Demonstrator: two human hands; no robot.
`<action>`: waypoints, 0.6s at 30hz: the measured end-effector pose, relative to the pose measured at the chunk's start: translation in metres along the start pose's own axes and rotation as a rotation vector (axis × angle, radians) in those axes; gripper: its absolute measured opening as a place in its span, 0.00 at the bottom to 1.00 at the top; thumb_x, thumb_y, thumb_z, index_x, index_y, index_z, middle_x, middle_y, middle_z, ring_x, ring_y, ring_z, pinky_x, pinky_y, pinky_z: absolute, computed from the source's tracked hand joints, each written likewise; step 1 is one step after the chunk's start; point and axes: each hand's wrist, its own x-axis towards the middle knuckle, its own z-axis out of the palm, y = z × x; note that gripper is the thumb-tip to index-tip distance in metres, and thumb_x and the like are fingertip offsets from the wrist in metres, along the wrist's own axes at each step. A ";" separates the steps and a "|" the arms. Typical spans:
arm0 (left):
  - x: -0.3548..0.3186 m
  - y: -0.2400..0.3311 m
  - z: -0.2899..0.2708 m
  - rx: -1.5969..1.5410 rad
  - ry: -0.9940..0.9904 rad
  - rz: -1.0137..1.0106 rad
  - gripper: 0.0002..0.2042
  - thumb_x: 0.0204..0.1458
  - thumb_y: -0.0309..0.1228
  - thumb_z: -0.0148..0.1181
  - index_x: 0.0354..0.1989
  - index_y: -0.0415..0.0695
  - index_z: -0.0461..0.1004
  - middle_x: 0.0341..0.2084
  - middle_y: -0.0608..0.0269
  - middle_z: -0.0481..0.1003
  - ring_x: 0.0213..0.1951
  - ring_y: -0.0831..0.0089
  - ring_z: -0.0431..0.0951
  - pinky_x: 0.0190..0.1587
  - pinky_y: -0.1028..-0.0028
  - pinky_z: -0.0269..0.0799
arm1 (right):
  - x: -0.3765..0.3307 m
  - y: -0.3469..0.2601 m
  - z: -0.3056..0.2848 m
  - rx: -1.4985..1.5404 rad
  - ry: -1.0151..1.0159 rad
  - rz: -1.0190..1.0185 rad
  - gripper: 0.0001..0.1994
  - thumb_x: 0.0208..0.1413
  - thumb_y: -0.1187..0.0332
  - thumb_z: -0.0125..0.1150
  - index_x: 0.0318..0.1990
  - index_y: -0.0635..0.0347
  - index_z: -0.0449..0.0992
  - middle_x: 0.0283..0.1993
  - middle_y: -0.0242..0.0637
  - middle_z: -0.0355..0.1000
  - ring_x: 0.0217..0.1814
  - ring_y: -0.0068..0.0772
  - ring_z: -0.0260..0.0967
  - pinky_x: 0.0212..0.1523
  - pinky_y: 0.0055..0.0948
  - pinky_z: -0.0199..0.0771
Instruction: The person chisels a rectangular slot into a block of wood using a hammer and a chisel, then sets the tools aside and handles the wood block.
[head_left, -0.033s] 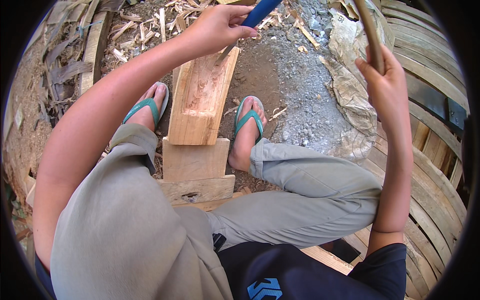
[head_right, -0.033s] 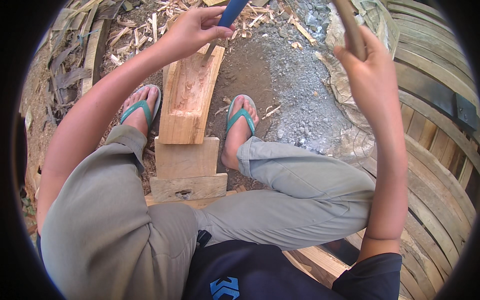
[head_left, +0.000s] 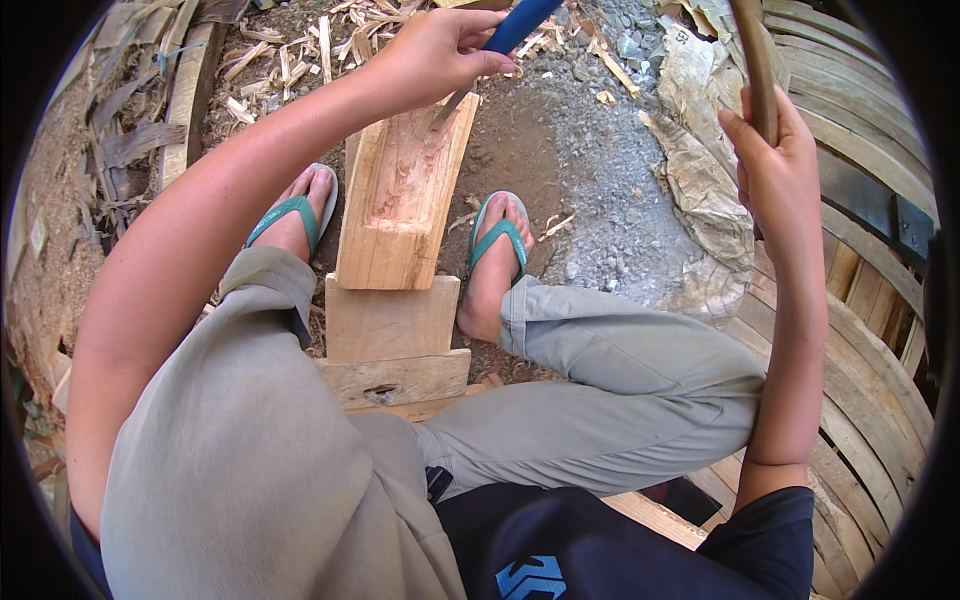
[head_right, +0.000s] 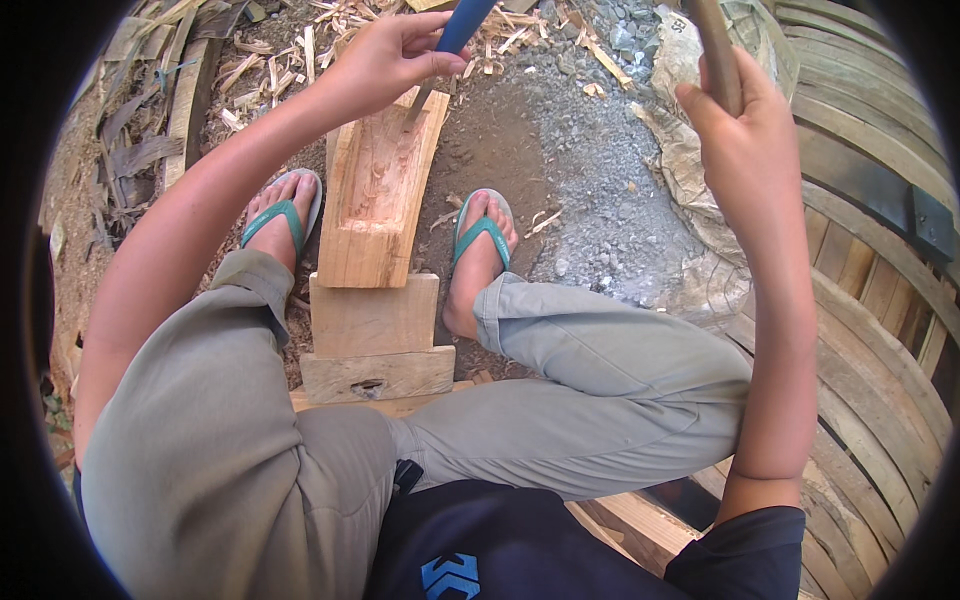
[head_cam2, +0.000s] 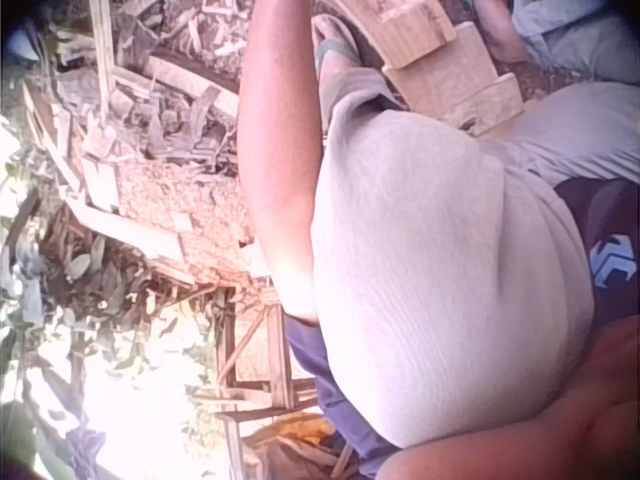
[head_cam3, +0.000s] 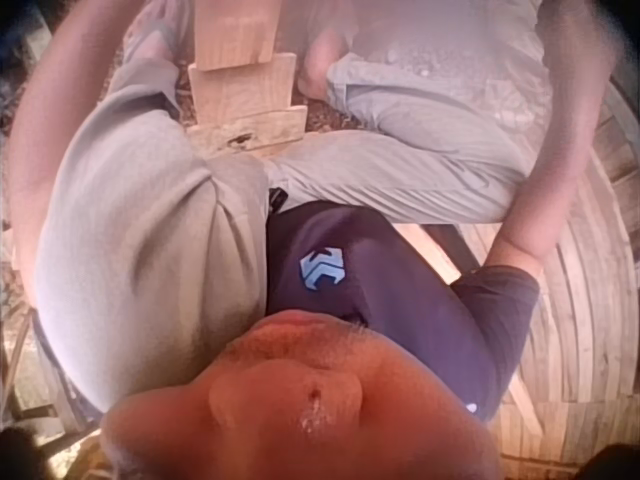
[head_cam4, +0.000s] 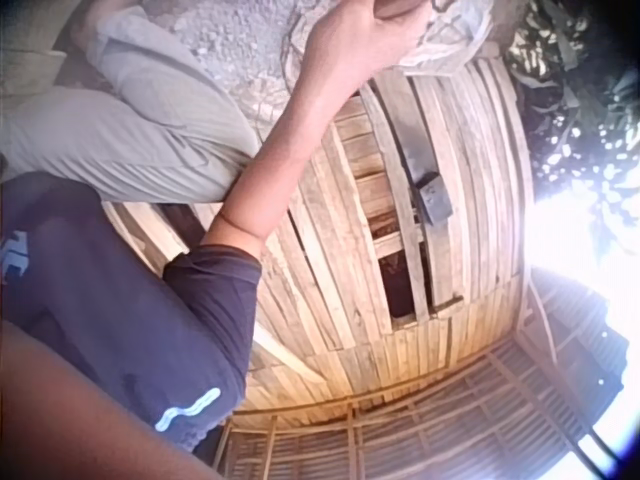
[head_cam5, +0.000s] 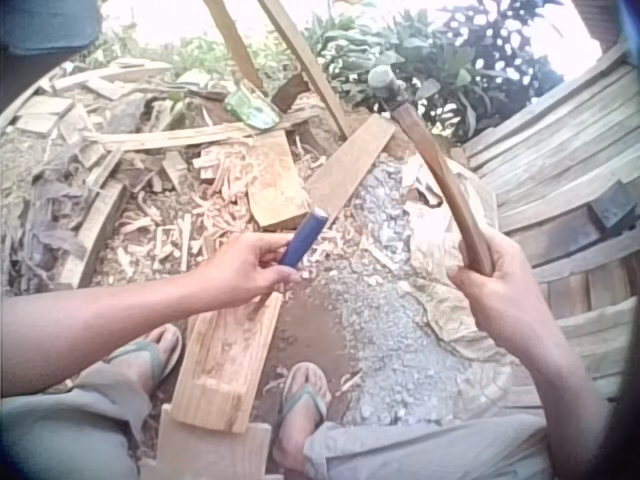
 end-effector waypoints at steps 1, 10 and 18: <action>0.001 0.002 0.000 -0.109 -0.039 -0.020 0.23 0.61 0.30 0.65 0.63 0.39 0.71 0.43 0.59 0.82 0.48 0.73 0.80 0.54 0.68 0.75 | -0.002 -0.002 0.001 0.090 0.040 0.005 0.05 0.61 0.71 0.60 0.39 0.59 0.70 0.25 0.25 0.62 0.23 0.18 0.58 0.24 0.28 0.59; 0.002 -0.004 0.003 -0.025 0.003 -0.005 0.27 0.60 0.34 0.67 0.67 0.40 0.70 0.47 0.56 0.83 0.53 0.69 0.82 0.60 0.65 0.75 | 0.001 0.006 0.003 -0.173 -0.077 -0.004 0.05 0.62 0.71 0.60 0.39 0.62 0.72 0.25 0.28 0.64 0.25 0.20 0.60 0.27 0.29 0.62; 0.005 -0.003 0.004 0.021 -0.034 -0.025 0.27 0.60 0.34 0.67 0.67 0.40 0.69 0.48 0.55 0.83 0.54 0.68 0.82 0.61 0.65 0.75 | -0.014 0.030 0.024 -0.185 -0.167 -0.131 0.06 0.60 0.72 0.59 0.42 0.63 0.71 0.26 0.35 0.66 0.30 0.30 0.67 0.33 0.36 0.67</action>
